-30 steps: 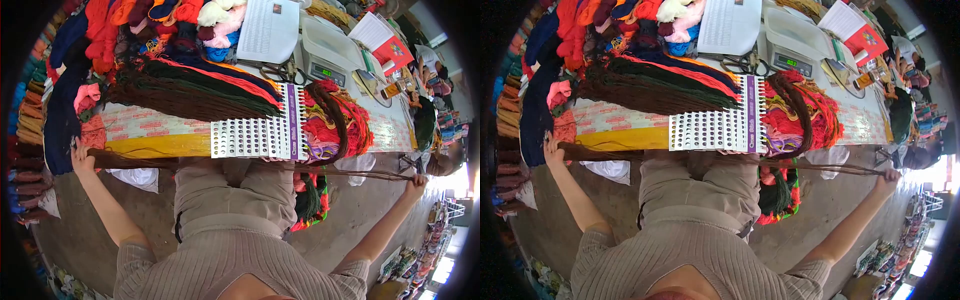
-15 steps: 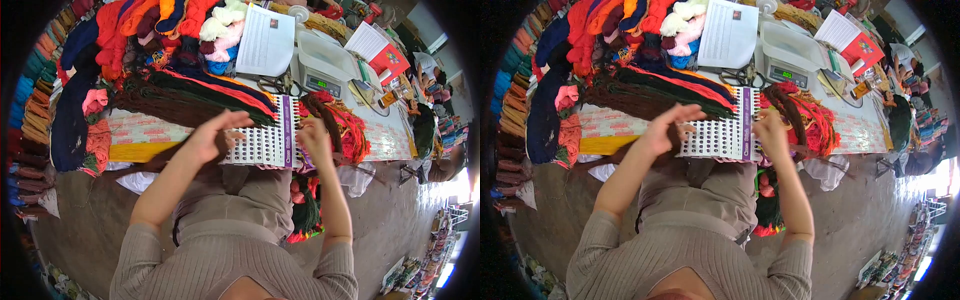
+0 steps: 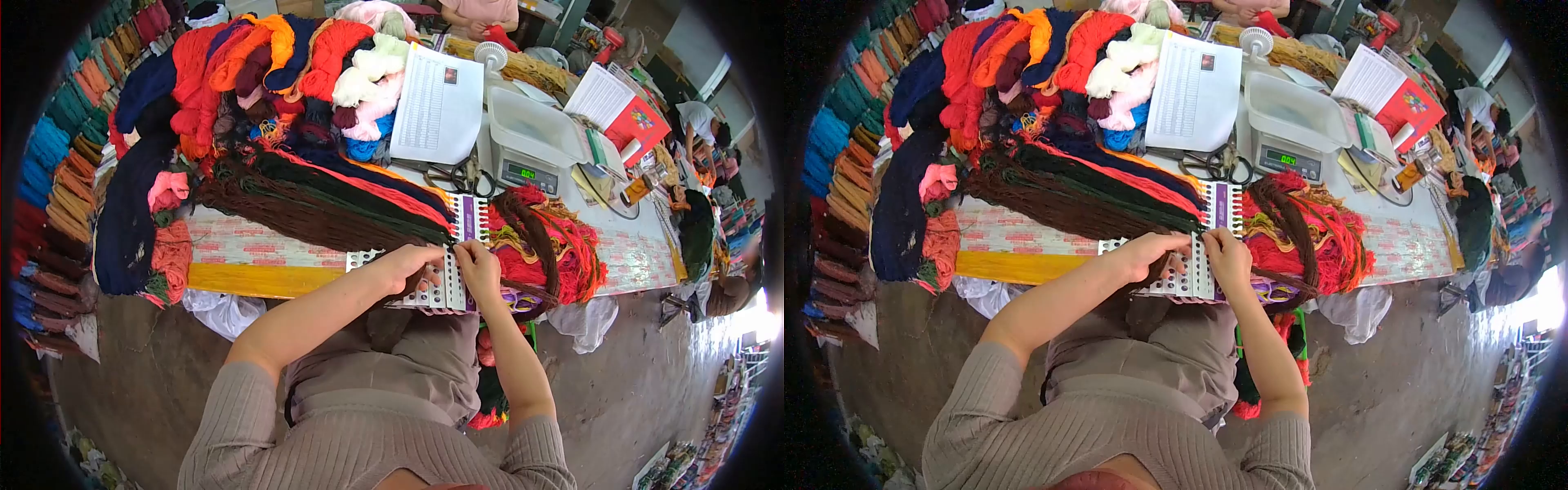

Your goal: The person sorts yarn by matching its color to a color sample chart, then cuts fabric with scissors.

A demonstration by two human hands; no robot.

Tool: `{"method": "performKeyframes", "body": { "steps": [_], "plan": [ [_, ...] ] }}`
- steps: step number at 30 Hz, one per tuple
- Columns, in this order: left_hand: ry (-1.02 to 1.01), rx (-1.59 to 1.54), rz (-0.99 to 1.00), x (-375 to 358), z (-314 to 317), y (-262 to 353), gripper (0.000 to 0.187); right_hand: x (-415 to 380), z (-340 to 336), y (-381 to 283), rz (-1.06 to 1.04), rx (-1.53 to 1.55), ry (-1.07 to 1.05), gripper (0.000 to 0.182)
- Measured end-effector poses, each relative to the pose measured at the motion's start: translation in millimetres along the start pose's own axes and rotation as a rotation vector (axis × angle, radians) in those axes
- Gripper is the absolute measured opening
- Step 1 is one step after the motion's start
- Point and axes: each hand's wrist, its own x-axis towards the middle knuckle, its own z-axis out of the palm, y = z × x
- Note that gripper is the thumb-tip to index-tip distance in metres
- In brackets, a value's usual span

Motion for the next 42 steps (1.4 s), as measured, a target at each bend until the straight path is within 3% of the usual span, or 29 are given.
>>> {"method": "performKeyframes", "body": {
  "steps": [4, 7, 10, 11, 14, 16, 17, 19, 20, 22, 26, 31, 34, 35, 38, 41, 42],
  "plan": [
    [0.118, 0.299, 0.189, 21, -2, -7, 0.016, -1, 0, 0, -0.047, -0.095, -0.023, 0.02],
    [0.173, 0.239, 0.162, 31, 0, -2, 0.006, 8, -2, 2, 0.053, -0.018, -0.129, 0.022],
    [0.138, 0.284, 0.167, 40, -4, -1, 0.008, 25, -1, 16, 0.109, 0.225, -0.292, 0.029],
    [0.142, 0.336, 0.169, 42, -4, -2, 0.01, 30, -5, 18, 0.168, 0.18, -0.353, 0.032],
    [0.109, 0.597, 0.175, 35, -6, 1, 0.013, 25, -7, 3, 0.16, 0.074, -0.301, 0.031],
    [0.209, 0.701, 0.379, 27, -11, -5, 0.015, 15, -1, 2, 0.062, -0.177, -0.182, 0.03],
    [0.268, 0.771, 0.38, 23, -17, -7, 0.016, 11, 1, -1, 0.07, -0.211, -0.149, 0.028],
    [0.333, 0.713, 0.503, 22, -34, -4, 0.017, 7, -1, -11, 0.095, -0.238, -0.16, 0.027],
    [0.251, 0.499, 0.393, 23, -42, -3, 0.016, 5, 1, -10, 0.073, -0.231, -0.145, 0.027],
    [0.228, 0.401, 0.318, 11, -35, 3, 0.018, 4, 3, -10, 0.047, -0.259, -0.132, 0.027],
    [0.252, 0.484, 0.225, 8, -27, 10, 0.024, 3, 7, -8, 0.055, -0.271, -0.079, 0.026],
    [0.284, 0.591, 0.354, 17, -26, 1, 0.018, -2, 13, -12, 0.015, -0.354, -0.045, 0.025],
    [-0.034, 0.058, 0.233, 4, -46, 27, 0.019, -5, 16, -11, -0.027, -0.386, -0.009, 0.024],
    [-0.022, -0.071, 0.235, -12, -45, 42, 0.018, -5, 17, -10, -0.051, -0.39, 0.017, 0.023],
    [-0.432, -0.349, 0.364, -44, -70, 74, 0.019, -7, 15, -14, -0.076, -0.393, 0.03, 0.022],
    [-0.278, -0.353, 0.409, -54, -50, 74, 0.031, -7, 16, -9, -0.063, -0.339, 0.027, 0.02],
    [-0.271, -0.281, 0.331, -51, -42, 70, 0.04, -8, 14, -7, -0.029, -0.285, 0.014, 0.018]
  ]
}}
